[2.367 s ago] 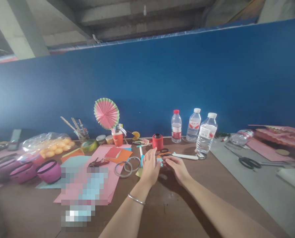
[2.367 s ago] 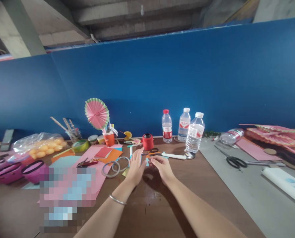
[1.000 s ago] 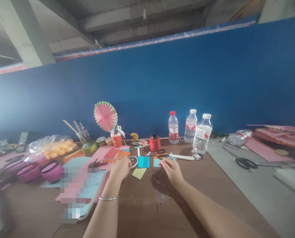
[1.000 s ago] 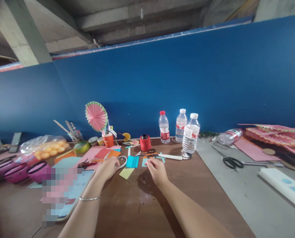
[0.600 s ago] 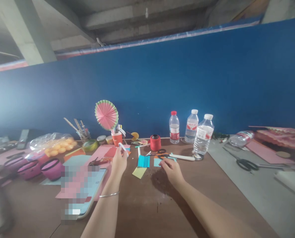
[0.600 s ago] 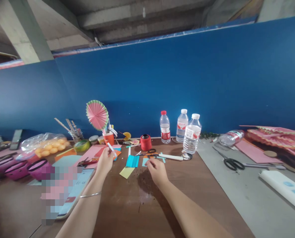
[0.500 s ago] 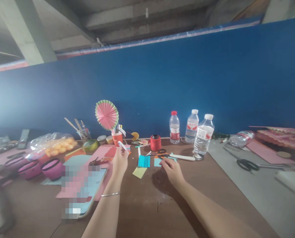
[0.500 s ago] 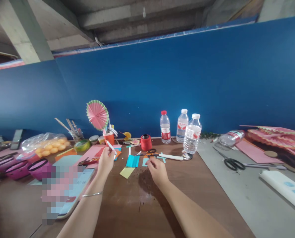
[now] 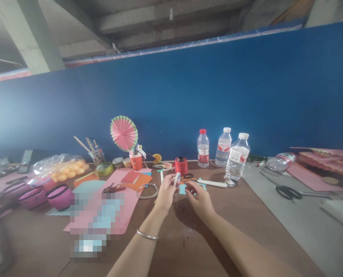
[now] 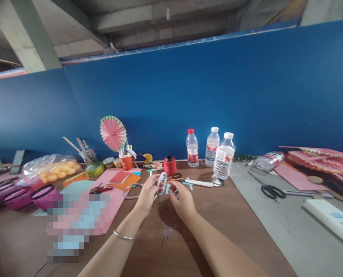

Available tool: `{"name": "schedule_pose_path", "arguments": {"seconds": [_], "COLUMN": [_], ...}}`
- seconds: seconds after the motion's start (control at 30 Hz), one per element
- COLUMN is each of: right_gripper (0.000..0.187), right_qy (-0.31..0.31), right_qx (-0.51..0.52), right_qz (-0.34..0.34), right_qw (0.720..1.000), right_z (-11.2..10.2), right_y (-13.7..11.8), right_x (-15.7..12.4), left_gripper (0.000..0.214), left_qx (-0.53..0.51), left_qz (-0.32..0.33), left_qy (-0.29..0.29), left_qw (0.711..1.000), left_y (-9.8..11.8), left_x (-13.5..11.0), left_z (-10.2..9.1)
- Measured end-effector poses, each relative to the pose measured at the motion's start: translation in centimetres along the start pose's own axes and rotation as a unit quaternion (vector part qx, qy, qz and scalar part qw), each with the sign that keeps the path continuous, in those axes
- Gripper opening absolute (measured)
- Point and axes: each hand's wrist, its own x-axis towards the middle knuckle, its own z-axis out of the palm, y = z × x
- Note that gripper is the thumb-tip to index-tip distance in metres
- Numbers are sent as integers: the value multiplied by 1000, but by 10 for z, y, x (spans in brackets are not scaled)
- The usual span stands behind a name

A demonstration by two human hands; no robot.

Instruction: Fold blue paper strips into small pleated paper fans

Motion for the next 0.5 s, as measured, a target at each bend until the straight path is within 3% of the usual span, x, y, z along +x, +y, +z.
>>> {"name": "schedule_pose_path", "arguments": {"seconds": [0.27,0.5], "right_gripper": [30,24], "right_qy": [-3,-10], "right_qx": [-7,-58], "right_qz": [-28,-85], "right_qw": [1000,995], "right_z": [-4,-7], "right_y": [-4,4], "right_x": [1,3], "left_gripper": [46,49], "left_qx": [-114,-2], "left_qz": [15,31], "left_qy": [-57,-39], "left_qw": [992,999], "left_y": [-8,-24], "left_x": [-4,-10], "left_z": [13,15]}}
